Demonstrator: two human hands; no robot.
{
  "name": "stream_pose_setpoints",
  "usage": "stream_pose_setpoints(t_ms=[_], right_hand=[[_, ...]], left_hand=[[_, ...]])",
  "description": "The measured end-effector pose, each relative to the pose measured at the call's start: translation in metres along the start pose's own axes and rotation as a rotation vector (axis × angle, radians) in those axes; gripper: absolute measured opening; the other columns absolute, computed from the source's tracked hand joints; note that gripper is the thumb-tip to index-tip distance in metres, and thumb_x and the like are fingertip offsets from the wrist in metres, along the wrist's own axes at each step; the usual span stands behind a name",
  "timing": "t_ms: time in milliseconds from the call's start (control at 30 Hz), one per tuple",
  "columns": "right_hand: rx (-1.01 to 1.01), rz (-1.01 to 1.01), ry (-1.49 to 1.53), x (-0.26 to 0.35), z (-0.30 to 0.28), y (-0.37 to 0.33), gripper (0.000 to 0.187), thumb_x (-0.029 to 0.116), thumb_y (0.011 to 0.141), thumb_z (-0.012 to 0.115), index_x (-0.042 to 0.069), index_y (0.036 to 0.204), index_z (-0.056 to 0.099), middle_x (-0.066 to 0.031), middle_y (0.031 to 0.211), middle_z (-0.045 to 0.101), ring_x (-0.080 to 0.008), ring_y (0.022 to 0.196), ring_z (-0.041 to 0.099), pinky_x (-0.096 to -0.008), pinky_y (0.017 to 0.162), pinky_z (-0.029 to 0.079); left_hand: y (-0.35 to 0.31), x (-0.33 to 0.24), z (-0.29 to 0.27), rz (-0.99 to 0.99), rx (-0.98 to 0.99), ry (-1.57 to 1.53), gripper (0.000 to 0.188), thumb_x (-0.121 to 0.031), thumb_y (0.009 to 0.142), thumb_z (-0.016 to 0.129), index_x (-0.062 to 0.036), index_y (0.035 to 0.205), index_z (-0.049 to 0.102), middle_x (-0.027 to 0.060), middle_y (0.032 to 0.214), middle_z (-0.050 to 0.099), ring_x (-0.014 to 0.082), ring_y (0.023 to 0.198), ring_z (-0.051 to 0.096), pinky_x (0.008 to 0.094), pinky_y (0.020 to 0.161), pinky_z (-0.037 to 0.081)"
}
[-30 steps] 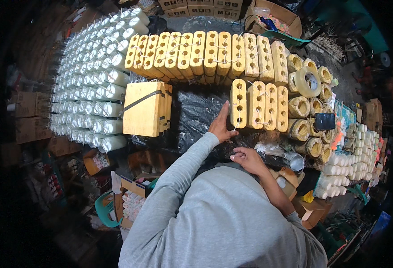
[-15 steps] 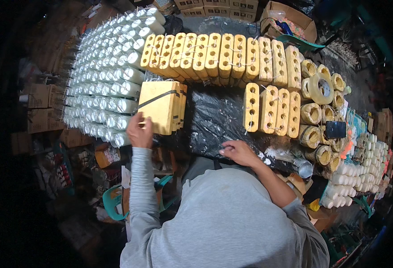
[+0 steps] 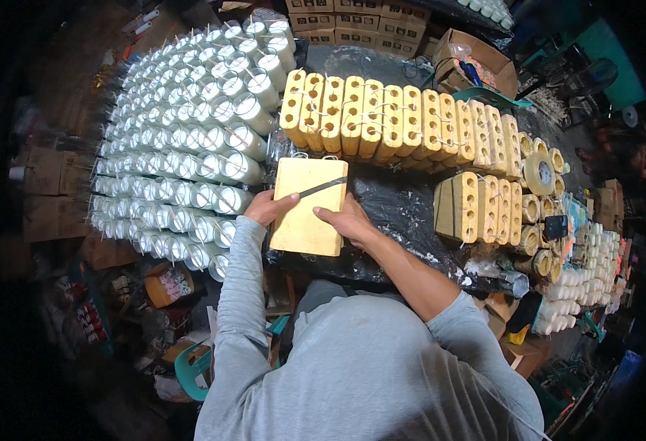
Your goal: The person assembles yellow rectangular candle molds by inserting white cylindrical wax pieces into the holes, then secures the molds with rubber bands. They also pour a white liquid into a metal cup and arrange the assembled molds on the table.
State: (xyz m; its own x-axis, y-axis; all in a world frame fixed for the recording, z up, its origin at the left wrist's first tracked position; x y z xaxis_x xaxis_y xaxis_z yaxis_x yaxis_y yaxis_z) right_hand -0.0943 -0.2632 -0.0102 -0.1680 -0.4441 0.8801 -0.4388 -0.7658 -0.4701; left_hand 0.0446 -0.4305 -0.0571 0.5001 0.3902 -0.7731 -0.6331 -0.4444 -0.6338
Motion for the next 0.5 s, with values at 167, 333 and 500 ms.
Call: stream_pose_setpoints(t_ms=[167,333,500], right_hand=[[-0.139,-0.109,-0.193,0.015,-0.013,-0.022,0.081,0.025,0.084,0.086,-0.001,0.149,0.045,-0.0233,0.140,0.062,-0.0358,0.132,0.061,-0.0434,0.111,0.047],[-0.237,-0.285,-0.252,0.043,-0.019,-0.082,0.092,0.019,0.079,0.090,-0.003,0.152,0.039,-0.0237,0.146,0.054,-0.0357,0.139,0.054,-0.0430,0.116,0.042],[-0.309,-0.322,-0.374,0.061,-0.031,-0.115,0.096,0.017,0.071,0.097,-0.001,0.149,0.043,-0.0203,0.141,0.055,-0.0334,0.137,0.053,-0.0431,0.116,0.042]], left_hand=[[-0.041,-0.045,0.020,0.194,0.019,0.147,0.058,-0.019,0.083,0.090,0.0045,0.131,0.069,0.0115,0.118,0.077,0.0174,0.103,0.071,0.0333,0.094,0.056],[-0.102,-0.065,0.029,0.405,-0.050,0.106,0.079,-0.018,0.071,0.097,0.0053,0.137,0.062,0.0155,0.123,0.075,0.0218,0.112,0.070,0.0349,0.102,0.053],[-0.124,-0.078,0.048,0.468,-0.017,0.080,0.082,-0.013,0.068,0.098,0.0055,0.138,0.061,0.0152,0.125,0.073,0.0214,0.116,0.068,0.0350,0.105,0.051]])
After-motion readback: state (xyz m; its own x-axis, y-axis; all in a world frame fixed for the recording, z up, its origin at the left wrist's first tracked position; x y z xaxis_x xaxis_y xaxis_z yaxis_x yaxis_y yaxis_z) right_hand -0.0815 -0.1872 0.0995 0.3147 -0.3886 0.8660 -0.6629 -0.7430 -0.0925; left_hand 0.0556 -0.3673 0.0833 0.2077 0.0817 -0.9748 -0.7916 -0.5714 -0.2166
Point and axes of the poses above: each hand's wrist, its own y-axis towards the middle knuckle, its own z-axis out of the palm, x = y × z, the point moved 10 cm from there along y, towards the middle knuckle
